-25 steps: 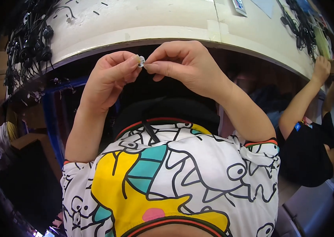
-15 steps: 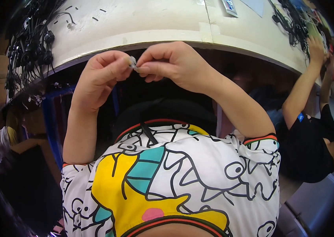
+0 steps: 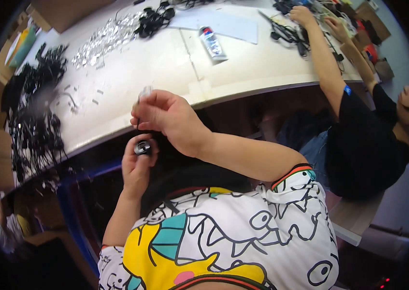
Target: The person assembles small electronic components by applying glue from a glue dispenser to a plastic housing, then inserting electronic parts and wires into the housing by hand.
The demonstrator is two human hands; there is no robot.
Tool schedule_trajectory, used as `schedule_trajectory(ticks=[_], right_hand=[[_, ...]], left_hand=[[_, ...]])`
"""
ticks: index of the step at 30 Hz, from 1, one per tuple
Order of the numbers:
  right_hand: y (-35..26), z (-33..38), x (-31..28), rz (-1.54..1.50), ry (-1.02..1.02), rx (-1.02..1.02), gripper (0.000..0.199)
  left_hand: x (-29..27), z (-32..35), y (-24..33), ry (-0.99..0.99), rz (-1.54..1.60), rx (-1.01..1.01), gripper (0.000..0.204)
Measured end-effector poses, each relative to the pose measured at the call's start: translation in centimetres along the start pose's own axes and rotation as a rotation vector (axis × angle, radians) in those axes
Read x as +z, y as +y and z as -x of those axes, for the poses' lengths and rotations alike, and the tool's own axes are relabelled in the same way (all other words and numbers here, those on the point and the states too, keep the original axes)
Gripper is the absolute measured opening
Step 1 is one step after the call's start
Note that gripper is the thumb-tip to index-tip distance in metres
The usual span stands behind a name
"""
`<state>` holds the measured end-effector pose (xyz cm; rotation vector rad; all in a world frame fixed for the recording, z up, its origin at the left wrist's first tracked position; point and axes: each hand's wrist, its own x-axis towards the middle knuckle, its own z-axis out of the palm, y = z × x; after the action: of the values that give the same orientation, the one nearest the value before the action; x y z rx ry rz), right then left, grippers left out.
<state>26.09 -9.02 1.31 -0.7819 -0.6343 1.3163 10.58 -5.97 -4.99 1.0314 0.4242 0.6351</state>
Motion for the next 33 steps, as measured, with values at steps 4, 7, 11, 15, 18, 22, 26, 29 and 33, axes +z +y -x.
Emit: schedule_trajectory(ticks=[4,7,11,15,18,22,26,29,33], right_hand=[[-2.3,1.4,-1.6,0.953,-0.382,-0.719,0.005],[-2.2,0.9,-2.2,1.217,-0.580,-1.021,0.009],[-3.4,0.0,-2.8,1.307,-0.681,-0.891,0.007],[-8.2,-2.8,-6.6,1.489,-0.129,-0.726,0.020],[-12.3,-5.3,-9.9,1.980,0.469,-0.292,0.047],[-13.8,-7.1,-14.1,1.791,0.482,0.141,0.045],[-13.6,-7.6,-14.9,1.559,0.411,0.190,0.038],[-12.8,-7.8,-13.9,1.555,0.474,0.099,0.038],[-12.0,-8.3,-12.7,1.652,0.476,0.067,0.039]], left_hand=[[0.3,-1.6,2.4,0.082,0.321,0.164,0.054],[1.1,-2.1,4.0,0.043,0.292,0.155,0.040],[1.8,-2.8,4.7,0.103,0.253,0.077,0.015],[1.7,-3.5,6.0,0.146,0.278,0.122,0.011],[1.9,-3.5,6.7,0.133,0.136,0.143,0.016],[2.5,-3.3,7.6,0.123,0.081,0.111,0.019],[1.8,-3.6,7.3,0.182,-0.074,0.044,0.015],[1.2,-3.6,7.0,0.193,-0.191,0.018,0.012],[0.9,-3.3,7.1,0.179,-0.203,-0.044,0.011]])
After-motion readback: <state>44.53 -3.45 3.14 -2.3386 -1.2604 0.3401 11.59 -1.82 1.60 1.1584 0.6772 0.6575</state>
